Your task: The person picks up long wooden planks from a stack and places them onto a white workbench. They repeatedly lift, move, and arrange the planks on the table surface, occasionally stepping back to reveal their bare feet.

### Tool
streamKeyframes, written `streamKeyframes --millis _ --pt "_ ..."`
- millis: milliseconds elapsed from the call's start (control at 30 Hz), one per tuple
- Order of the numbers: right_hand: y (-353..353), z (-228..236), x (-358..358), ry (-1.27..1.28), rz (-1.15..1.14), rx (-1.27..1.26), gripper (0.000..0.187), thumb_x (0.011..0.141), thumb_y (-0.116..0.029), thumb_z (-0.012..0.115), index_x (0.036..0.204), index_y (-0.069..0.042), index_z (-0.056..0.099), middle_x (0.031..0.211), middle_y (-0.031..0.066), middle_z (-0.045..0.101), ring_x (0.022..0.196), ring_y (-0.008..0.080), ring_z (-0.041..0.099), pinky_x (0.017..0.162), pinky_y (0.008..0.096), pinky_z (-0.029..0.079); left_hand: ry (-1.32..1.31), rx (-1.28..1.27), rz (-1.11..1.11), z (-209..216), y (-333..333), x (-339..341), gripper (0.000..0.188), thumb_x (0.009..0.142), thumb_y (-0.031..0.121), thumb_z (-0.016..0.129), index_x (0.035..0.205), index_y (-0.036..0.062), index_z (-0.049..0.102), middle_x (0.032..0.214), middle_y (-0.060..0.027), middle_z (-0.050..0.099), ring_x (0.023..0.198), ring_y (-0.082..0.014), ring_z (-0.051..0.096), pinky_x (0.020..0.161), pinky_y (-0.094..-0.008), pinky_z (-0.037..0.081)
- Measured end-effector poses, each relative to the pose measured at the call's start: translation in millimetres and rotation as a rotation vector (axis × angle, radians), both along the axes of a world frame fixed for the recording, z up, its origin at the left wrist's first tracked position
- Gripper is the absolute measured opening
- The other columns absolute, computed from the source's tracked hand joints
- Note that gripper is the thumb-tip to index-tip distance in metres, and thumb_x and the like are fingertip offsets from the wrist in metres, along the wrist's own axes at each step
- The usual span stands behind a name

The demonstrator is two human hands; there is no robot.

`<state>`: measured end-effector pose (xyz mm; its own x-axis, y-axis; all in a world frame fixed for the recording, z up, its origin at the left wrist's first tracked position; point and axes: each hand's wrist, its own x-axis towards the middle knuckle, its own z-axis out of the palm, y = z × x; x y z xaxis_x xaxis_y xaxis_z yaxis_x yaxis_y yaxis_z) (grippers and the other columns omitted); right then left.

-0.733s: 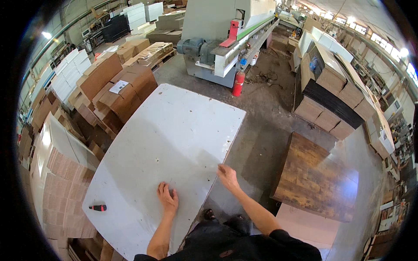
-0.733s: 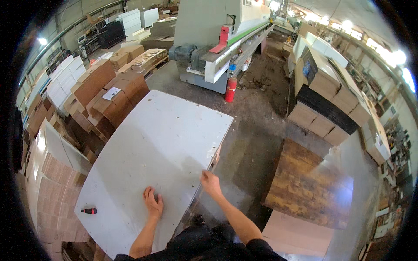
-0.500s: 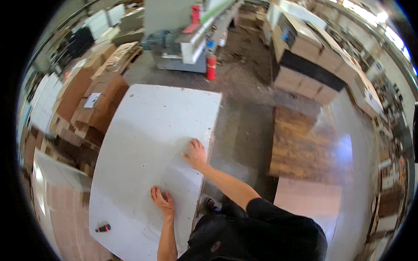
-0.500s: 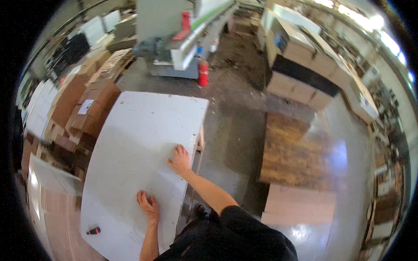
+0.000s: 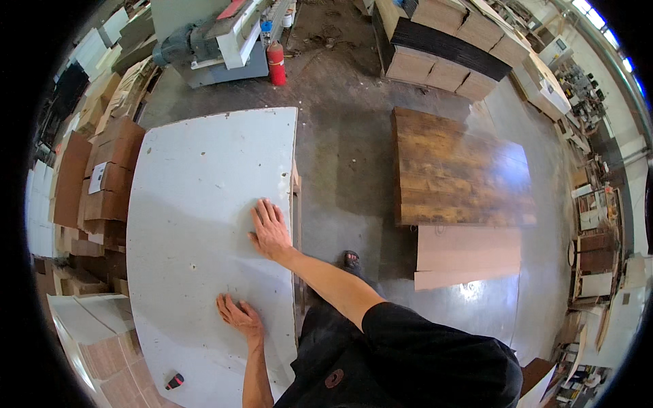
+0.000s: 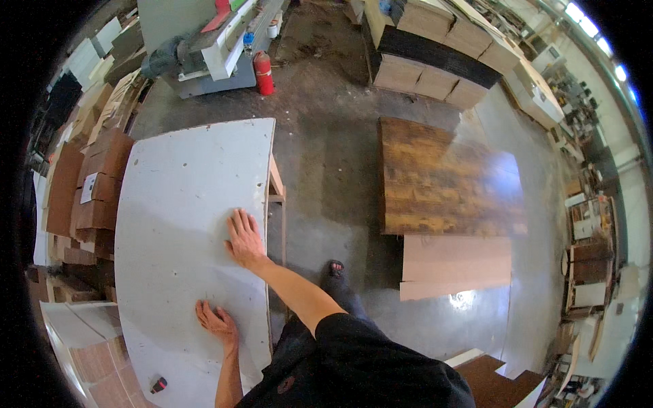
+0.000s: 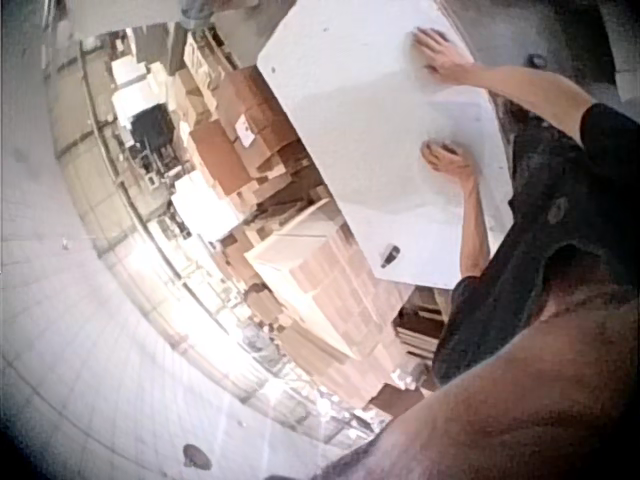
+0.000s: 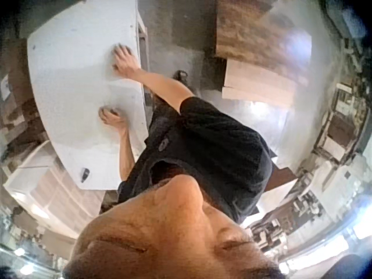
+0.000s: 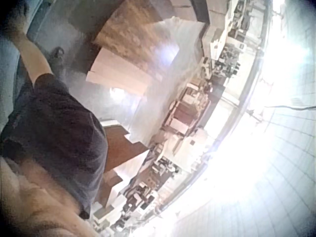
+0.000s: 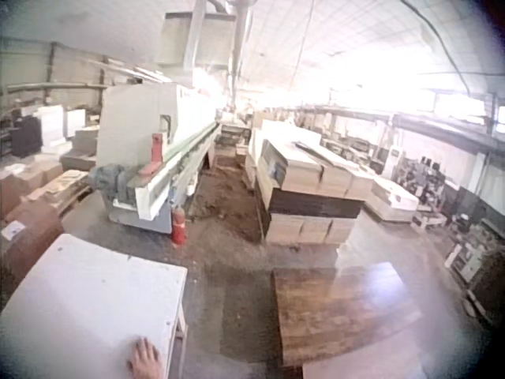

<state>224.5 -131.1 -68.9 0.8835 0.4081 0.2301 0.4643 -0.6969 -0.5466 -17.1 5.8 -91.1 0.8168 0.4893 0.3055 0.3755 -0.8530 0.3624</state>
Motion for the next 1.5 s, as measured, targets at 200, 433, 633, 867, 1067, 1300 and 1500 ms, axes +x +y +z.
streamKeyframes --millis 200,433,633,867,1067,1300,1500 --pt "3.6 4.5 0.4 0.022 0.010 -0.099 0.067 0.098 -0.032 0.059 0.150 0.003 0.036 0.160 0.0245 0.027 0.152 0.0412 0.020 0.124 0.0532 0.019 -0.012 -0.047 -0.011 5.6 -0.2 -1.1 0.047 0.099 0.016 0.053 0.140 -0.0054 0.048 0.154 -0.0251 0.040 0.145 -0.0422 0.033 0.119 -0.0548 0.023" --pt "5.4 -1.9 0.1 -0.002 0.023 -0.056 0.067 0.094 -0.029 0.062 0.147 0.005 0.040 0.159 0.0256 0.029 0.152 0.0419 0.021 0.123 0.0546 0.020 0.021 -0.061 -0.015 14.3 -2.7 1.5 0.048 0.101 0.022 0.052 0.140 -0.0046 0.048 0.154 -0.0252 0.040 0.144 -0.0436 0.034 0.118 -0.0558 0.025" --pt "3.3 -4.0 1.0 -0.006 0.021 -0.072 0.066 0.097 -0.032 0.060 0.150 0.002 0.038 0.160 0.0242 0.029 0.152 0.0412 0.021 0.124 0.0537 0.020 -0.008 -0.026 -0.022 8.3 -1.7 1.4 0.047 0.098 0.019 0.052 0.139 -0.0035 0.050 0.153 -0.0249 0.042 0.143 -0.0442 0.035 0.116 -0.0561 0.027" --pt "3.9 -7.3 -0.4 0.065 0.008 -0.136 0.068 0.097 -0.033 0.059 0.150 0.004 0.037 0.162 0.0246 0.026 0.153 0.0406 0.018 0.125 0.0520 0.017 -0.065 0.016 -0.061 -5.8 3.3 -1.2 0.044 0.102 0.020 0.050 0.139 -0.0033 0.050 0.151 -0.0243 0.044 0.142 -0.0431 0.038 0.116 -0.0549 0.028" --pt "-2.6 -0.6 1.0 0.064 -0.003 -0.059 0.067 0.095 -0.030 0.062 0.147 0.005 0.039 0.160 0.0247 0.027 0.153 0.0408 0.019 0.125 0.0512 0.018 -0.046 0.065 -0.056 -13.9 5.1 0.1 0.043 0.106 0.025 0.046 0.139 -0.0024 0.051 0.151 -0.0236 0.045 0.141 -0.0414 0.039 0.114 -0.0547 0.030" --pt "-1.4 3.1 -3.3 0.048 -0.014 0.019 0.066 0.091 -0.027 0.065 0.145 0.004 0.042 0.157 0.0241 0.031 0.151 0.0401 0.021 0.125 0.0513 0.019 -0.032 0.128 -0.088 -18.0 14.6 -5.5 0.047 0.108 0.034 0.044 0.137 -0.0024 0.051 0.150 -0.0230 0.046 0.141 -0.0399 0.041 0.112 -0.0549 0.032" --pt "-2.9 3.9 -0.9 0.062 -0.018 0.011 0.065 0.092 -0.028 0.063 0.145 0.004 0.042 0.157 0.0237 0.031 0.151 0.0398 0.022 0.125 0.0516 0.018 0.018 0.106 -0.058 -14.8 11.6 -2.3 0.049 0.106 0.032 0.046 0.139 -0.0040 0.049 0.151 -0.0248 0.044 0.140 -0.0414 0.040 0.114 -0.0534 0.032"
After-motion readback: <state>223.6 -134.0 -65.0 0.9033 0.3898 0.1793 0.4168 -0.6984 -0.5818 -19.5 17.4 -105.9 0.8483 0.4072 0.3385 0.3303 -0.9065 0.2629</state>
